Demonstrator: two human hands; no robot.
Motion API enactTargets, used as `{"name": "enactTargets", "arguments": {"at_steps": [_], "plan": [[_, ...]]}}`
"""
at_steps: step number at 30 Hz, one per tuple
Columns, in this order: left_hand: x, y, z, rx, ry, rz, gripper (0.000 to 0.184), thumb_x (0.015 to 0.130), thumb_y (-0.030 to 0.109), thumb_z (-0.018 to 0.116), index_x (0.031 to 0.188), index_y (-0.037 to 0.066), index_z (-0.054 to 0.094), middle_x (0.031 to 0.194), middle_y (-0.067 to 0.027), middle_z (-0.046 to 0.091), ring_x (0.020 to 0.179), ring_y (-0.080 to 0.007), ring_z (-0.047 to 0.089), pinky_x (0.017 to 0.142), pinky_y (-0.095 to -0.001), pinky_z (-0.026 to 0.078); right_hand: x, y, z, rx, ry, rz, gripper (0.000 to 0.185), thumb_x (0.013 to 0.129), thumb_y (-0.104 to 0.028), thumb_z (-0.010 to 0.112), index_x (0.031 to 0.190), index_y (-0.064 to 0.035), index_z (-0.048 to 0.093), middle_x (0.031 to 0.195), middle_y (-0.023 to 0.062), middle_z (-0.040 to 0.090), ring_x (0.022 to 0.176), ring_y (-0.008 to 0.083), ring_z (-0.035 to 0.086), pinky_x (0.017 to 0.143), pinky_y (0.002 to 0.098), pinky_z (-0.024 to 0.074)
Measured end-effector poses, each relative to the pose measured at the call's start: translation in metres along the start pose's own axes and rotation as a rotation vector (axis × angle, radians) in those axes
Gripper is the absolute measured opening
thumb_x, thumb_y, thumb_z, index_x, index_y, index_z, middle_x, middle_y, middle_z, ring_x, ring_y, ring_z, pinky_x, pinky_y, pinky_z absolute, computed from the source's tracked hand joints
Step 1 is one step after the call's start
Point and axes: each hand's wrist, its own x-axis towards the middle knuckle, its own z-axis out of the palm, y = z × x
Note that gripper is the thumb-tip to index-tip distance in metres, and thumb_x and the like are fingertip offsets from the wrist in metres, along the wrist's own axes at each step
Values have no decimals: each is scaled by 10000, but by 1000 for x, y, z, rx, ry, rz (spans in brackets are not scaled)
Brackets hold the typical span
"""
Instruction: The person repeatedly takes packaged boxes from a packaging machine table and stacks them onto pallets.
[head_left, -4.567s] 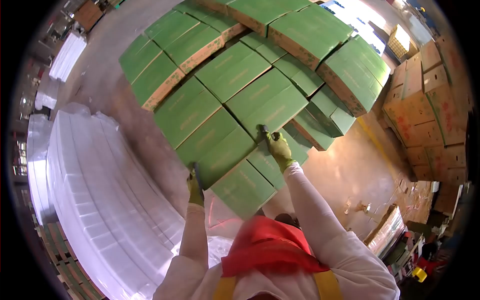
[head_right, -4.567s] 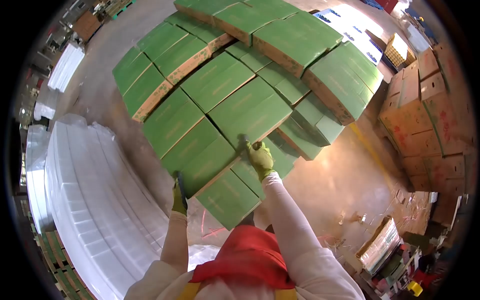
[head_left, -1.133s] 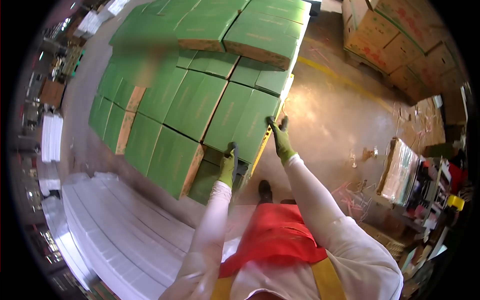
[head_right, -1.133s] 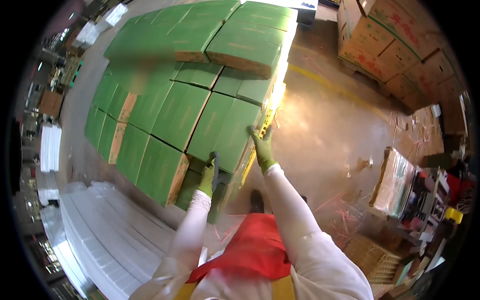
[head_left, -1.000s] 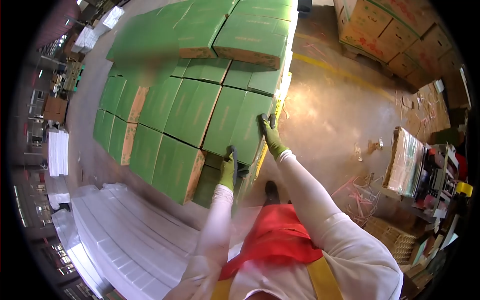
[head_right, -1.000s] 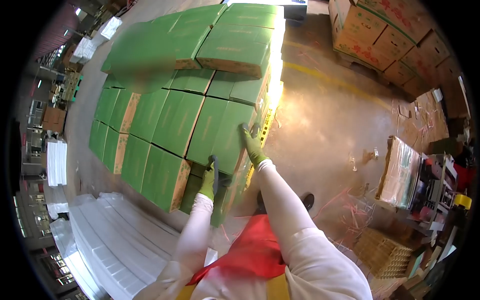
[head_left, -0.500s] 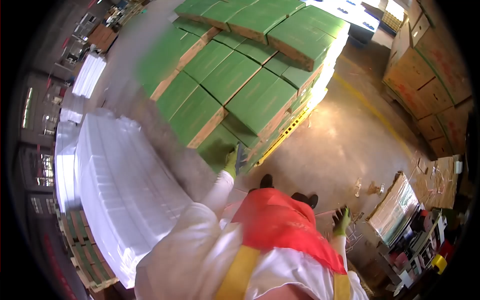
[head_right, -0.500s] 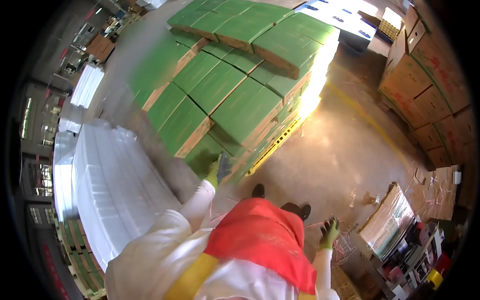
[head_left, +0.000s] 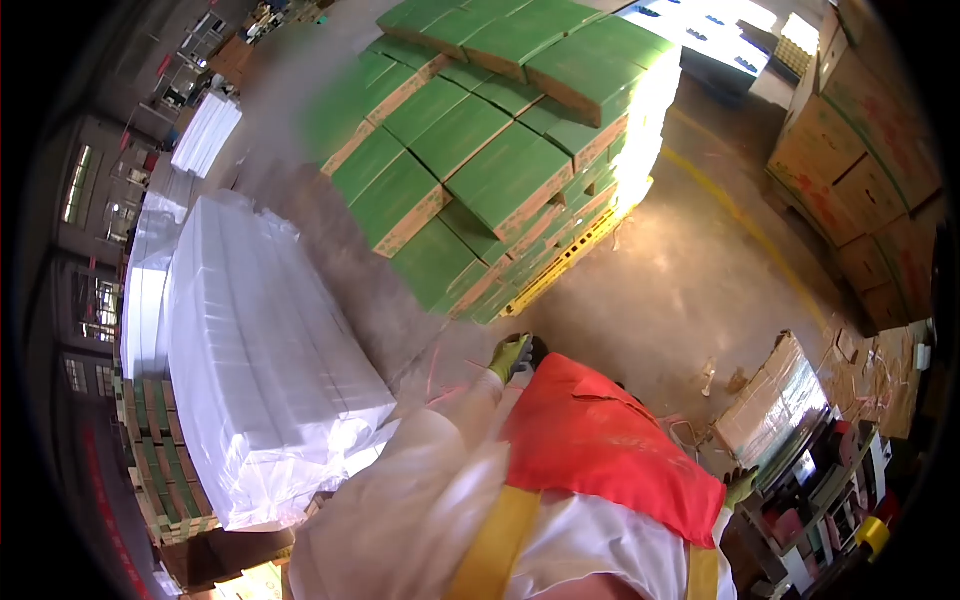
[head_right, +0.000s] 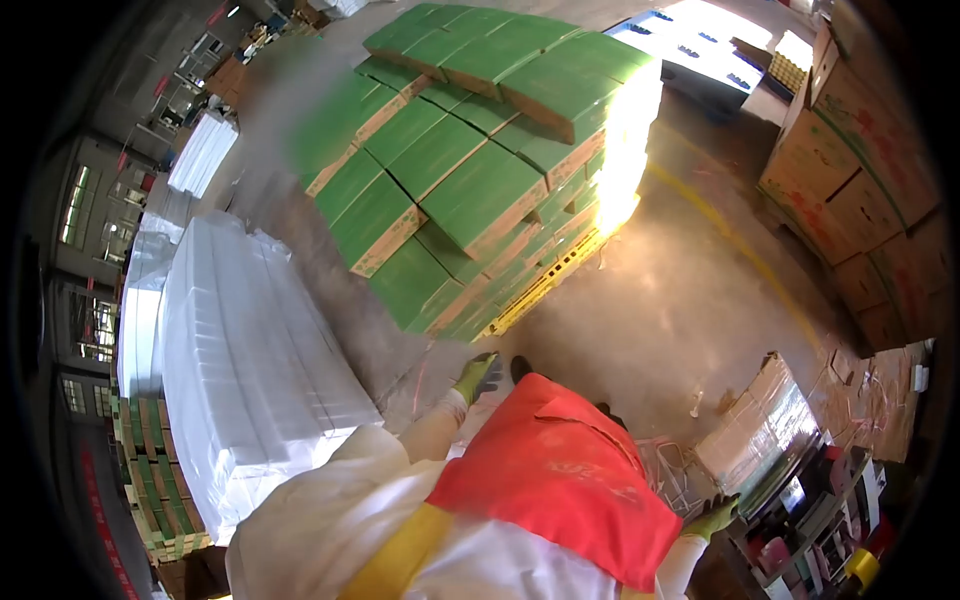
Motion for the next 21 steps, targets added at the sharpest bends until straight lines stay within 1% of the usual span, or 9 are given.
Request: {"name": "enactTargets", "arguments": {"at_steps": [6, 7, 11, 13, 15, 16, 17, 18, 21], "plan": [[11, -4, -13, -186, -16, -29, 334, 880, 420, 554, 1072, 148, 576, 911, -54, 619, 750, -204, 614, 585, -349, 496, 46, 4, 7, -7, 46, -4, 629, 826, -518, 582, 1330, -163, 458, 1384, 96, 433, 1154, 289, 506, 817, 393, 445], [8, 1, -9, -188, 47, 14, 359, 834, 462, 604, 994, 141, 582, 814, -15, 600, 670, -171, 589, 515, -325, 471, 29, -2, 11, 28, 51, -29, 622, 830, -513, 578, 1328, -161, 457, 1357, 85, 466, 1131, 289, 524, 791, 391, 448], [2, 26, -4, -78, 43, 30, 345, 869, 447, 536, 988, 124, 559, 881, -27, 596, 752, -208, 596, 582, -370, 476, 18, 4, 6, 25, 130, 2, 556, 832, -496, 581, 1259, -149, 499, 1193, 51, 578, 1007, 265, 568, 709, 395, 457], [147, -50, -85, -735, -1090, -125, 273, 871, 431, 482, 857, 161, 522, 752, 5, 524, 630, -201, 532, 514, -369, 410, 2, 3, 0, 120, 75, 3, 400, 847, -444, 587, 1056, -103, 571, 914, 56, 629, 755, 192, 570, 584, 349, 449], [193, -50, -107, -363, -1048, -114, 198, 892, 369, 400, 802, 198, 443, 694, 15, 401, 616, -174, 471, 482, -353, 358, -11, 14, -4, 158, 135, -187, 185, 845, -275, 623, 861, -106, 550, 736, 2, 548, 584, 126, 487, 478, 294, 389], [149, -21, -85, -38, -481, -36, 403, 880, 495, 397, 1029, 164, 571, 782, 2, 538, 726, -205, 550, 608, -371, 444, -39, -9, 4, 124, 260, -131, 204, 820, -279, 644, 875, -101, 558, 756, 1, 550, 635, 137, 503, 530, 313, 409], [163, -9, -88, 23, -600, -74, 520, 887, 525, 365, 1286, 202, 453, 1126, -12, 533, 1015, -240, 530, 775, -423, 450, 35, 56, -26, 15, 409, -306, 228, 799, -313, 670, 851, -145, 525, 625, -38, 480, 522, 109, 427, 434, 291, 361], [160, -3, -67, 275, -310, -98, 548, 890, 550, 341, 1355, 262, 358, 1328, -8, 414, 1153, -249, 447, 853, -457, 412, 41, 66, -31, -120, 576, -344, 212, 802, -304, 672, 853, -149, 536, 615, -34, 472, 499, 106, 418, 433, 289, 363], [155, 40, -10, 383, -303, -200, 514, 894, 511, 402, 1331, 241, 393, 1287, -28, 458, 1062, -258, 501, 779, -446, 438, 56, 47, -35, 54, 614, -329, 214, 809, -306, 672, 861, -133, 557, 647, -9, 503, 503, 128, 444, 447, 281, 384]]}}
